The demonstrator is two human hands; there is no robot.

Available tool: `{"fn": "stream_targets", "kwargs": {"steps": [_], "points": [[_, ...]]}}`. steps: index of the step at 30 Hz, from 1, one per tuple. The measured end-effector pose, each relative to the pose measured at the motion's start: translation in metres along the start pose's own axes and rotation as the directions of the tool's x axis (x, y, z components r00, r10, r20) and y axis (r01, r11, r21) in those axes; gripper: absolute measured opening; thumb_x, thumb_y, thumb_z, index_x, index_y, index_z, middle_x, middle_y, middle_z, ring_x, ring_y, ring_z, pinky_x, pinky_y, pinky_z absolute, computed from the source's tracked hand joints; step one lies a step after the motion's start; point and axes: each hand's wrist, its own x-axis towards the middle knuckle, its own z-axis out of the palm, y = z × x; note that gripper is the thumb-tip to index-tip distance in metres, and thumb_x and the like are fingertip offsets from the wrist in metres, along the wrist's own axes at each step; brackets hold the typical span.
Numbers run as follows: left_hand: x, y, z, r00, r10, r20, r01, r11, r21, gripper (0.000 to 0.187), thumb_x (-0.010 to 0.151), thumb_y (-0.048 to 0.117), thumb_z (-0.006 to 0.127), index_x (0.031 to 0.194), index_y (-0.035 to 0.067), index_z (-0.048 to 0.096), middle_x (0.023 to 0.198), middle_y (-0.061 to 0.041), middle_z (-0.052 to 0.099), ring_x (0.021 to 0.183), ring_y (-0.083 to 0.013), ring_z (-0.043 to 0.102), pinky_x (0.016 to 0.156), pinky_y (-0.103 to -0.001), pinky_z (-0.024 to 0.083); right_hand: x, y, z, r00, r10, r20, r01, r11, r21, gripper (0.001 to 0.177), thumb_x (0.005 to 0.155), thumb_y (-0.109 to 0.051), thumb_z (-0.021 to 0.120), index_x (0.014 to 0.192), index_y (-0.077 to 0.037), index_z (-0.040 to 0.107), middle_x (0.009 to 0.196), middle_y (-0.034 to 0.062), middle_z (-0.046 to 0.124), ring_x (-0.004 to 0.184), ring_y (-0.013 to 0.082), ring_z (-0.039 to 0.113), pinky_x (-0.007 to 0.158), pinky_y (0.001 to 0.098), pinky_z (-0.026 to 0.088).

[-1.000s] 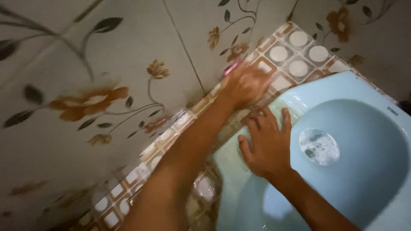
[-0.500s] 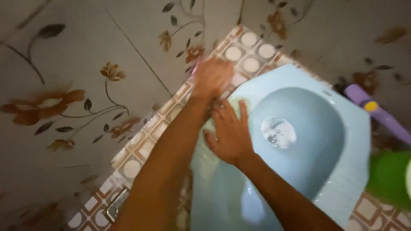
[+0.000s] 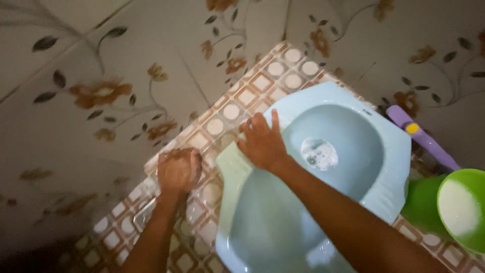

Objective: Scrubbing a squat toilet using a brush, soap, and water from a scoop.

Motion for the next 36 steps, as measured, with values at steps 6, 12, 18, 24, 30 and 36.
{"fn": "stream_targets", "kwargs": {"steps": [6,12,18,24,30,36], "points": [[-0.038,0.016,-0.013,0.988,-0.15,-0.045,0.151,0.988,0.028,0.043,0.105,0.048,0.037,0.088,0.021,0.066,0.086,-0.007,0.074,0.094,-0.0285,0.074,0.089,-0.05,0.049,0.003,0.006,0.012,0.988,-0.062,-0.142,0.055,0.997,-0.057,0.042,0.101,-0.052,0.047,0.125,-0.02,0.055,0.129,0.0089,0.052,0.143,0.0297,0.037,0.121,0.0686,0.011],[-0.08,0.037,-0.053,0.874,-0.268,0.405,0.301,0.954,-0.018,0.072,0.091,0.059,0.058,0.148,0.025,0.032,0.14,-0.013,0.052,0.13,-0.0386,0.054,0.099,-0.065,0.048,-0.022,-0.004,-0.035,0.985,-0.04,0.17,0.033,0.998,0.045,0.052,0.106,-0.053,0.038,0.148,-0.022,0.038,0.15,0.0072,0.036,0.154,0.0295,0.017,0.123,0.0683,0.009],[-0.127,0.021,-0.016,0.919,-0.219,0.329,0.302,0.925,-0.229,0.064,0.095,0.035,0.065,0.147,0.012,0.037,0.124,-0.023,0.06,0.12,-0.0471,0.062,0.098,-0.063,0.053,-0.06,0.016,-0.063,0.915,-0.101,0.392,0.086,0.995,0.055,0.071,0.105,-0.057,0.035,0.166,-0.028,0.013,0.174,0.0077,0.005,0.161,0.0313,0.0,0.126,0.0628,0.006],[-0.139,0.114,-0.149,0.909,-0.318,0.267,0.414,0.752,-0.513,0.079,0.09,0.036,0.065,0.155,0.013,0.027,0.139,-0.03,0.053,0.129,-0.0527,0.054,0.109,-0.064,0.044,-0.146,0.084,-0.091,0.921,-0.24,0.306,0.176,0.959,0.224,0.055,0.104,-0.048,0.046,0.152,-0.022,0.048,0.154,0.0084,0.048,0.145,0.0322,0.042,0.118,0.0587,0.032],[-0.109,0.242,-0.18,0.854,-0.097,0.511,0.496,0.449,-0.744,0.093,0.077,0.038,0.081,0.154,0.014,0.036,0.127,-0.02,0.067,0.109,-0.0324,0.068,0.091,-0.047,0.055,-0.206,0.159,-0.189,0.919,0.02,0.394,-0.121,0.965,0.234,0.042,0.102,-0.041,0.052,0.14,-0.025,0.061,0.134,0.0083,0.068,0.124,0.0358,0.064,0.106,0.0602,0.049],[-0.091,0.416,-0.122,0.683,0.672,-0.286,-0.617,0.321,-0.719,0.032,0.095,0.027,0.067,0.115,0.002,0.068,0.098,-0.022,0.071,0.092,-0.0433,0.069,0.086,-0.05,0.057,-0.261,0.278,-0.232,0.961,0.131,0.242,-0.196,0.944,0.266,0.038,0.097,-0.022,0.058,0.133,-0.016,0.069,0.123,0.0207,0.074,0.114,0.0454,0.068,0.1,0.0582,0.053]]}}
